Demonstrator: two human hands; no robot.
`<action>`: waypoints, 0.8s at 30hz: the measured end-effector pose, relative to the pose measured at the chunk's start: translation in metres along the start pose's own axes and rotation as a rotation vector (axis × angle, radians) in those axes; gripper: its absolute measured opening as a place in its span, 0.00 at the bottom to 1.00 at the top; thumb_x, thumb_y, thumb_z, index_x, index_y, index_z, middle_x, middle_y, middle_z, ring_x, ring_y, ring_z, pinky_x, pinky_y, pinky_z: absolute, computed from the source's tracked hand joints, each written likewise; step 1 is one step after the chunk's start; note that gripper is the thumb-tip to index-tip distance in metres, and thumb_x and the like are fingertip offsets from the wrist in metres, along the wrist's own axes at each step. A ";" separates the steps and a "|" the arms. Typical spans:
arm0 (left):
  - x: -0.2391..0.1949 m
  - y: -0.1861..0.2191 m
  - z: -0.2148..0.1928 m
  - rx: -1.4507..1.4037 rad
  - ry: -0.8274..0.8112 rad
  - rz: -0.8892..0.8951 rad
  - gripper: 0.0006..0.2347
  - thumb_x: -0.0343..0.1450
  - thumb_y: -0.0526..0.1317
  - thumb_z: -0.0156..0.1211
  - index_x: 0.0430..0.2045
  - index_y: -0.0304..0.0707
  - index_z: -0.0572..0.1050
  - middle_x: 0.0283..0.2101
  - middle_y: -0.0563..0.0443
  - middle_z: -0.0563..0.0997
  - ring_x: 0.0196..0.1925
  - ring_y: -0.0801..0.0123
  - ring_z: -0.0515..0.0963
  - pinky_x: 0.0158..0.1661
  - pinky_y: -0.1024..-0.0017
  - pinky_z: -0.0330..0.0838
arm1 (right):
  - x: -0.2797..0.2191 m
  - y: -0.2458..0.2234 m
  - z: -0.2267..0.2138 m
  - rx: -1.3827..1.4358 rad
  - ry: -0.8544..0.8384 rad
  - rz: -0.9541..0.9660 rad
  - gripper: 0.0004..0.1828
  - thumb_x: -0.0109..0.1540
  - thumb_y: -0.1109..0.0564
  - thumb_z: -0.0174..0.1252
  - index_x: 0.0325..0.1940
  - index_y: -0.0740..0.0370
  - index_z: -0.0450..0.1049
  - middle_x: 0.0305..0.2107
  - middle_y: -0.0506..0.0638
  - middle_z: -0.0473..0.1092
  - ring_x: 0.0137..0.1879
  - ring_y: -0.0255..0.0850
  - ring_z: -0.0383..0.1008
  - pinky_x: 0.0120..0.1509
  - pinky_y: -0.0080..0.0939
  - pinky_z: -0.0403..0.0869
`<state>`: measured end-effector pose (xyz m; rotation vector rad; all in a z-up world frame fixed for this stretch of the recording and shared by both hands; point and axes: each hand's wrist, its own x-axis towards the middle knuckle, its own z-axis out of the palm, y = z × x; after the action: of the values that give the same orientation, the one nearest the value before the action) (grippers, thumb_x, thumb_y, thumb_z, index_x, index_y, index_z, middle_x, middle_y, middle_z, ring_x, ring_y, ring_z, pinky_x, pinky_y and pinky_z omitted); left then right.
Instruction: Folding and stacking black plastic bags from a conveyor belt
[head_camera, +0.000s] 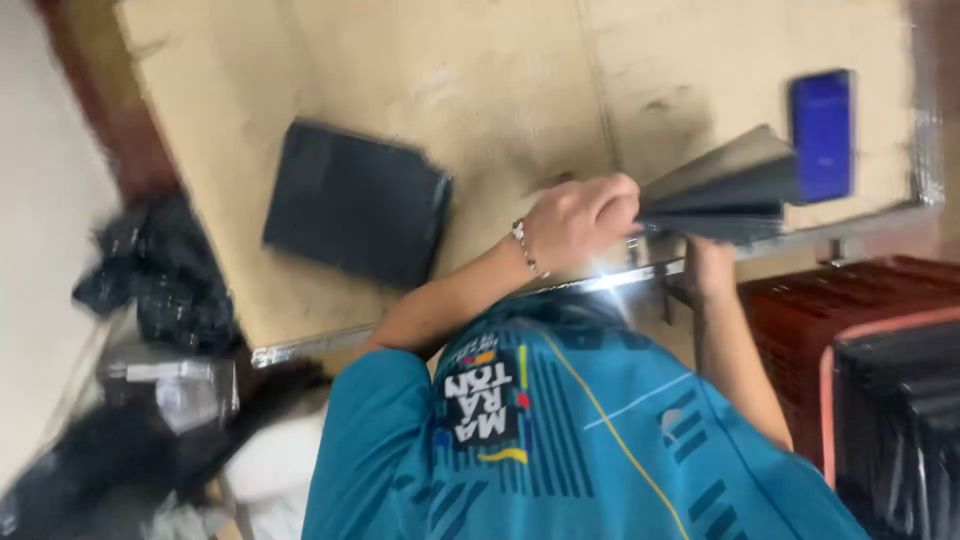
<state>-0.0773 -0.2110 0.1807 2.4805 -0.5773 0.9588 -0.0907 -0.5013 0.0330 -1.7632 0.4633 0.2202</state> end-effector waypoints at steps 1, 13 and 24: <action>-0.004 0.002 -0.033 -0.032 0.052 -0.026 0.10 0.75 0.53 0.49 0.32 0.51 0.70 0.40 0.60 0.73 0.31 0.68 0.80 0.32 0.72 0.76 | 0.002 -0.002 0.017 0.023 -0.098 -0.025 0.25 0.66 0.51 0.71 0.62 0.62 0.71 0.49 0.57 0.73 0.55 0.46 0.76 0.58 0.51 0.76; -0.229 -0.228 -0.239 0.415 -0.175 -0.650 0.12 0.81 0.51 0.53 0.40 0.43 0.68 0.18 0.55 0.68 0.13 0.62 0.67 0.15 0.66 0.55 | -0.121 -0.086 0.295 0.133 -0.829 -0.371 0.11 0.62 0.55 0.68 0.45 0.59 0.75 0.40 0.45 0.77 0.45 0.31 0.75 0.49 0.34 0.76; -0.261 -0.265 -0.197 0.369 -0.329 -0.838 0.16 0.81 0.53 0.46 0.46 0.39 0.66 0.18 0.52 0.71 0.11 0.57 0.65 0.12 0.63 0.56 | -0.142 -0.088 0.323 0.008 -0.612 -0.145 0.20 0.60 0.59 0.65 0.50 0.57 0.63 0.38 0.51 0.71 0.35 0.37 0.74 0.25 0.35 0.77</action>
<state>-0.2212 0.1687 0.0703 2.7948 0.5906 0.3375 -0.1494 -0.1467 0.0875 -1.6113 -0.1048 0.6275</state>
